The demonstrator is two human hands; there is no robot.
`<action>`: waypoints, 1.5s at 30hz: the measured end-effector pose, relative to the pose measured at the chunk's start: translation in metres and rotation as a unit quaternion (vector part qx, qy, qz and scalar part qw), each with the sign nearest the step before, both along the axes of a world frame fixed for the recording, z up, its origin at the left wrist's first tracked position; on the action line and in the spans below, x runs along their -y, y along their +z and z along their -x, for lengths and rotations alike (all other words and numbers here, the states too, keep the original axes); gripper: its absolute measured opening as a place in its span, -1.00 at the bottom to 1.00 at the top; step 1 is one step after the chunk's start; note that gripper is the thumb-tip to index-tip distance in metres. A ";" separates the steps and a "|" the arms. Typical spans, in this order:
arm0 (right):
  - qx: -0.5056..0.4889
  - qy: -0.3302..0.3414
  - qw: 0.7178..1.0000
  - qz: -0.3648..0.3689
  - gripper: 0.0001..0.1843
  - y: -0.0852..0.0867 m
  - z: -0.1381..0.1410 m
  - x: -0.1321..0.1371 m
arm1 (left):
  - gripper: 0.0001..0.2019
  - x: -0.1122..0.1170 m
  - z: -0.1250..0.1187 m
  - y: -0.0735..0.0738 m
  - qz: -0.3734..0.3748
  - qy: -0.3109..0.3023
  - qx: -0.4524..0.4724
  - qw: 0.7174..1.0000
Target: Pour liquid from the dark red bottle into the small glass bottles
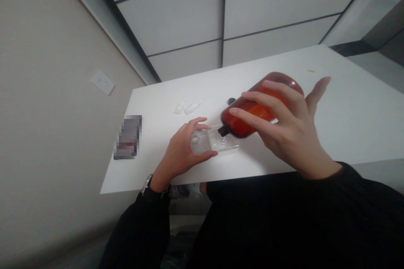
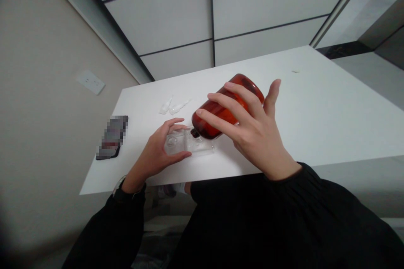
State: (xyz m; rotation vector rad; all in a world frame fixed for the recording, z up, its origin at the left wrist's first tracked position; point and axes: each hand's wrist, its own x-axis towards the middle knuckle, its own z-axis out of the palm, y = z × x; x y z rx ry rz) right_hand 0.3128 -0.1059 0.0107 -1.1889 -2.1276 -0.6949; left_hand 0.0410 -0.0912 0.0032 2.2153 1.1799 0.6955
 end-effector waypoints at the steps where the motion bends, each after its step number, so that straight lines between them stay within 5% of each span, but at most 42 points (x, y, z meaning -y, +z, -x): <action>1: 0.004 0.001 1.000 -0.003 -0.36 0.001 0.000 0.000 | -0.30 0.000 0.000 0.000 0.001 0.001 0.001 1.000; 20: 0.045 0.019 0.999 0.019 -0.36 0.014 0.000 0.004 | -0.22 0.001 0.000 -0.005 -0.005 0.009 -0.008 1.000; 27: -0.017 -0.013 0.996 0.084 -0.43 0.001 -0.003 0.004 | 0.10 0.004 0.010 -0.009 -0.019 0.006 0.071 0.997; 36: -0.165 -0.035 0.978 0.125 -0.42 -0.005 -0.015 0.030 | -0.03 0.031 0.040 -0.043 0.094 0.060 0.116 0.987; 45: -0.226 0.001 0.961 0.157 -0.26 -0.008 -0.006 0.064 | -0.29 0.046 0.047 -0.038 0.067 0.095 0.035 0.993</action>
